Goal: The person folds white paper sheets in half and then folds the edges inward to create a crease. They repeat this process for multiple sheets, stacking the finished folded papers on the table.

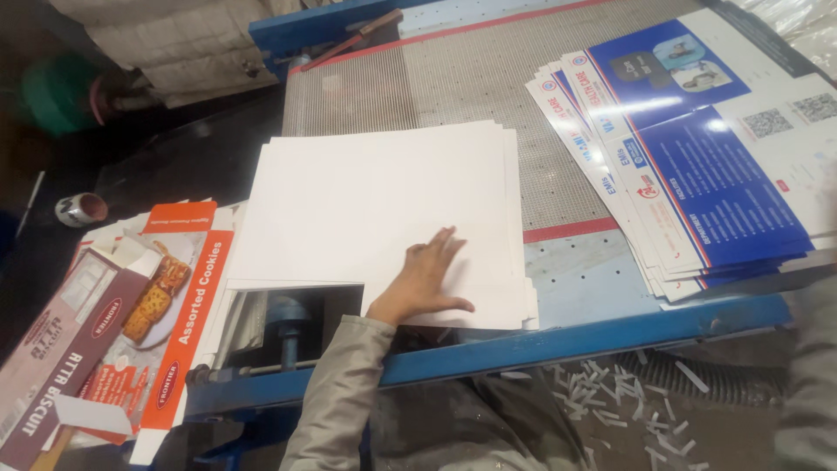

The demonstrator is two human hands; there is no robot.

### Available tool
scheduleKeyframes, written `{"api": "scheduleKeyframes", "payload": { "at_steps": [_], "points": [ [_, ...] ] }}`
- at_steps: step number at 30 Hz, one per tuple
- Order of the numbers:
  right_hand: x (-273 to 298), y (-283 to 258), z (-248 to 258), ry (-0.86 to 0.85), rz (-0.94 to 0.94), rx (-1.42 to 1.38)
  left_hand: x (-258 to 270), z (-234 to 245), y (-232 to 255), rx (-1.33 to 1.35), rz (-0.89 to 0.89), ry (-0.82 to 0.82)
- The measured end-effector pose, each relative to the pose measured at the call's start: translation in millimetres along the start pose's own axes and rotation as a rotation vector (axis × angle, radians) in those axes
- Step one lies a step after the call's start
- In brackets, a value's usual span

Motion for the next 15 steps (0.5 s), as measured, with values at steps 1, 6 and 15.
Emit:
{"api": "scheduleKeyframes", "payload": {
  "at_steps": [1, 6, 15],
  "points": [
    [19, -28, -13, -0.057, 0.096, -0.019, -1, -4, 6, 0.002, -0.012, -0.043],
    [135, -199, -76, -0.718, 0.663, -0.15, 8, -10, 14, -0.038, -0.082, -0.159],
    [170, -262, -89, -0.923, 0.935, 0.024, 9, -18, 5, -0.092, -0.042, -0.257]
  ]
}}
Point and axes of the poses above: each hand's wrist, its own x-axis away from the middle knuckle, its own z-axis out of the back of the hand, y = z × x, the point moved 2 cm from there along -x, towards the middle knuckle, and after that the axes turned 1 degree about -z, right-handed, at the moved point
